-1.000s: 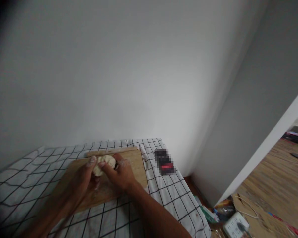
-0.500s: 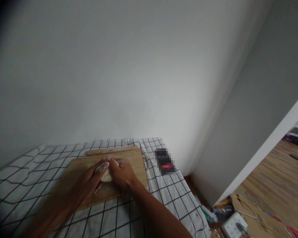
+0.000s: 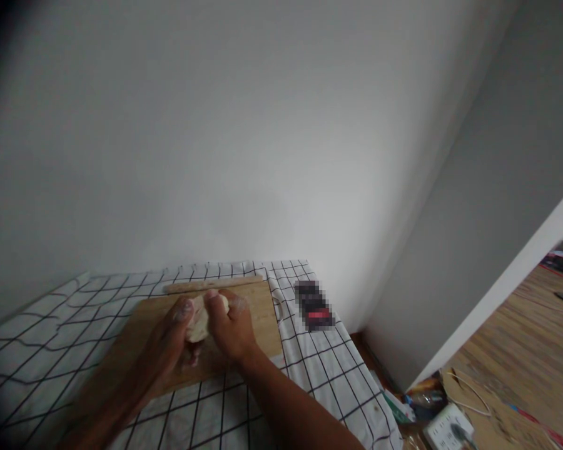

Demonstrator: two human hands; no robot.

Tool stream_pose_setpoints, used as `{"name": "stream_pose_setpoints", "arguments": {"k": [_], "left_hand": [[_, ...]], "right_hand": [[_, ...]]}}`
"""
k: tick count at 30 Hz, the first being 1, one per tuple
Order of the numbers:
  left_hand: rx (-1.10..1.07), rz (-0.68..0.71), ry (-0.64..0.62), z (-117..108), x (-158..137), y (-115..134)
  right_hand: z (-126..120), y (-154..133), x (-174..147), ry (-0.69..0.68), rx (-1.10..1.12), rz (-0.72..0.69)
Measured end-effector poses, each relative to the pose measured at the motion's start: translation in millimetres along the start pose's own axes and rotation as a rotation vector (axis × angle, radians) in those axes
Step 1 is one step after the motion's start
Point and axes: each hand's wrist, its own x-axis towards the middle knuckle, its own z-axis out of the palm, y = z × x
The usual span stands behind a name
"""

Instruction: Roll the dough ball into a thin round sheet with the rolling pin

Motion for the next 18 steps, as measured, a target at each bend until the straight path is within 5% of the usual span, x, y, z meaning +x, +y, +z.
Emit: {"name": "stream_pose_setpoints", "arguments": {"k": [9, 15, 18], "left_hand": [[0.115, -0.072, 0.038, 4.7, -5.2, 9.8], [0.2, 0.138, 0.083, -4.1, 6.6, 1.6], [0.123, 0.102, 0.043, -0.9, 4.3, 5.1]], "right_hand": [[-2.0, 7.7, -6.6, 0.078, -0.002, 0.06], [-13.7, 7.2, -0.3, -0.269, -0.011, 0.148], [-12.0, 6.5, 0.0, -0.278, 0.024, 0.152]]}}
